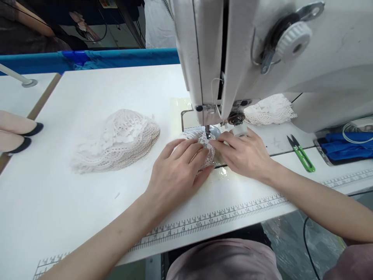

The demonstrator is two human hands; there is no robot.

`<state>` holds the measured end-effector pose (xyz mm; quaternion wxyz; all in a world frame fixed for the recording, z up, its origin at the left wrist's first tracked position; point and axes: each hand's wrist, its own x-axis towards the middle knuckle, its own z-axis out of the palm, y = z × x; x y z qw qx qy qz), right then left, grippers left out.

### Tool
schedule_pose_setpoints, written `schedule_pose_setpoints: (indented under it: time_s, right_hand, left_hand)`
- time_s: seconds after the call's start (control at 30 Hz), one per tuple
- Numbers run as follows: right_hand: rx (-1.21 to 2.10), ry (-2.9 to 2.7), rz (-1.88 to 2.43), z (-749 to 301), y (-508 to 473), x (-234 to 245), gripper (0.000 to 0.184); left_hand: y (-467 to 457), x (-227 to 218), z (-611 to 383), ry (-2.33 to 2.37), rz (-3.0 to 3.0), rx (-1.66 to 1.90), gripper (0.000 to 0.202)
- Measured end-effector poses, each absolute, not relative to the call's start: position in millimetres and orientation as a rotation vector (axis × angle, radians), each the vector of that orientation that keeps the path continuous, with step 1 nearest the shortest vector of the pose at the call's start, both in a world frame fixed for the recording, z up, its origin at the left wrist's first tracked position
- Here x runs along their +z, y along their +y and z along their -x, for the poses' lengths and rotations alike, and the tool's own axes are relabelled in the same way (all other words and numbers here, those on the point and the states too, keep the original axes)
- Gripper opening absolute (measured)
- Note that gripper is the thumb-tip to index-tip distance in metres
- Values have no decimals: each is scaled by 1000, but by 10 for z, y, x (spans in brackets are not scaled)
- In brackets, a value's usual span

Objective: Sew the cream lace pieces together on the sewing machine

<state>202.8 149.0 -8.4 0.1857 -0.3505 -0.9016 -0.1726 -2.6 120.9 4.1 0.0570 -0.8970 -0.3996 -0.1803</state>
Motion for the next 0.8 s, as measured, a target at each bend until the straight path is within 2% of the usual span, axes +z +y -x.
schedule_pose_setpoints:
  time_s: [0.1, 0.2, 0.27, 0.43, 0.6, 0.8]
  right_hand:
    - [-397, -2575, 839, -2043, 1501, -85, 31]
    - [-306, -2541, 832, -2042, 1527, -111, 28]
    - [-210, -2495, 869, -2038, 1544, -130, 26]
    - [73, -2345, 939, -2034, 1582, -181, 19]
    - [111, -2190, 1119, -2013, 1633, -218, 23]
    - [46, -2183, 1252, -1975, 1658, -189, 26]
  left_hand:
    - [1106, 163, 44, -1284, 2830, -363, 26]
    - [1066, 182, 28, -1349, 2820, -203, 15]
    - [1107, 139, 4, -1350, 2749, -191, 19]
    - [1385, 75, -15, -1588, 2820, -394, 27]
    - [1611, 196, 15, -2026, 2973, -807, 31]
    - [1739, 191, 50, -1878, 3152, -701, 31]
